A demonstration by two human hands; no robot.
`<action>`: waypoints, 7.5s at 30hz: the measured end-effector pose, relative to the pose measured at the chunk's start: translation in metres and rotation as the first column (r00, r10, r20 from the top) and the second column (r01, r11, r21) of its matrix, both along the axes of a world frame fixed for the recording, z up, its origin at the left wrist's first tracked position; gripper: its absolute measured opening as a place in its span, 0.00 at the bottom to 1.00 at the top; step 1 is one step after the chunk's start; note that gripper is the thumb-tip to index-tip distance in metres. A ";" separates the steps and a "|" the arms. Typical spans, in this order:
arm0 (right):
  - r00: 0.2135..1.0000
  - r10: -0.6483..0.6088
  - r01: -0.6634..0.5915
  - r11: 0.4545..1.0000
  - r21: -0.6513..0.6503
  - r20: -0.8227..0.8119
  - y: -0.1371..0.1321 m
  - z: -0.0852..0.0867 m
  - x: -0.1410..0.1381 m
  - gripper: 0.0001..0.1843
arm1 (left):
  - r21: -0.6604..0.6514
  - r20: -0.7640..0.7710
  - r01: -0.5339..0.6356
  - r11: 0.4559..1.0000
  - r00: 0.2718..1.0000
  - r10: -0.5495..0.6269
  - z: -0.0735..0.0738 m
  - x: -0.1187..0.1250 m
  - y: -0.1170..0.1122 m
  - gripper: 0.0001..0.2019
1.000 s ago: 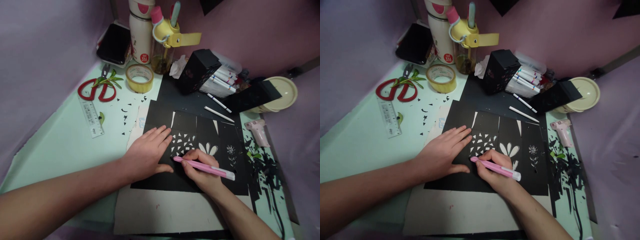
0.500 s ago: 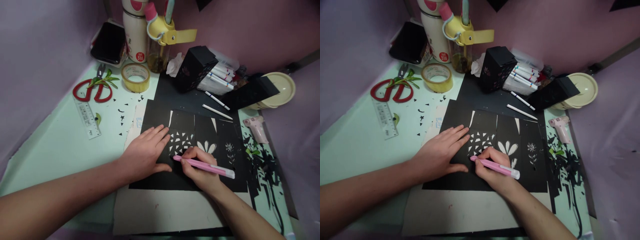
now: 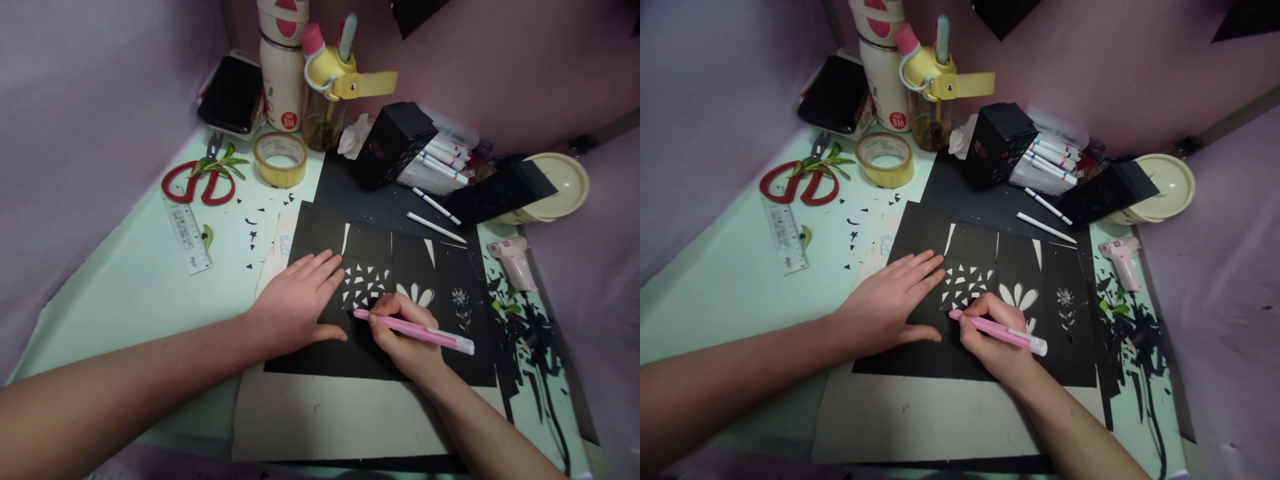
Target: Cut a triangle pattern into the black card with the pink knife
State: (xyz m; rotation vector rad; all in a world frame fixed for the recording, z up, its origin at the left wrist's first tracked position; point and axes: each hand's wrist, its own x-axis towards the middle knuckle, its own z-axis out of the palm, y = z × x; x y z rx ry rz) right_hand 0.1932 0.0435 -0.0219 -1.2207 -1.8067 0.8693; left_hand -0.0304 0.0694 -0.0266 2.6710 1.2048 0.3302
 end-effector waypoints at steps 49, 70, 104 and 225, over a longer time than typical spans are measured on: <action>0.998 -0.036 0.037 0.999 -0.014 0.043 0.001 0.007 -0.005 0.08 | -0.025 -0.006 0.010 1.000 1.000 -0.010 0.003 -0.001 0.000 0.46; 0.991 0.136 -0.136 0.990 0.047 -0.001 -0.003 0.000 0.002 0.09 | -0.042 0.023 0.005 0.999 1.000 -0.004 0.001 -0.001 0.000 0.44; 0.998 0.062 -0.061 0.995 0.083 -0.006 -0.004 0.001 0.001 0.06 | 0.019 0.206 0.148 0.989 0.967 -0.149 0.005 -0.001 0.004 0.08; 0.655 -0.753 0.709 0.580 0.401 -0.070 0.030 0.030 0.116 0.05 | 0.120 0.091 0.367 0.922 0.921 -0.378 0.015 -0.005 0.008 0.12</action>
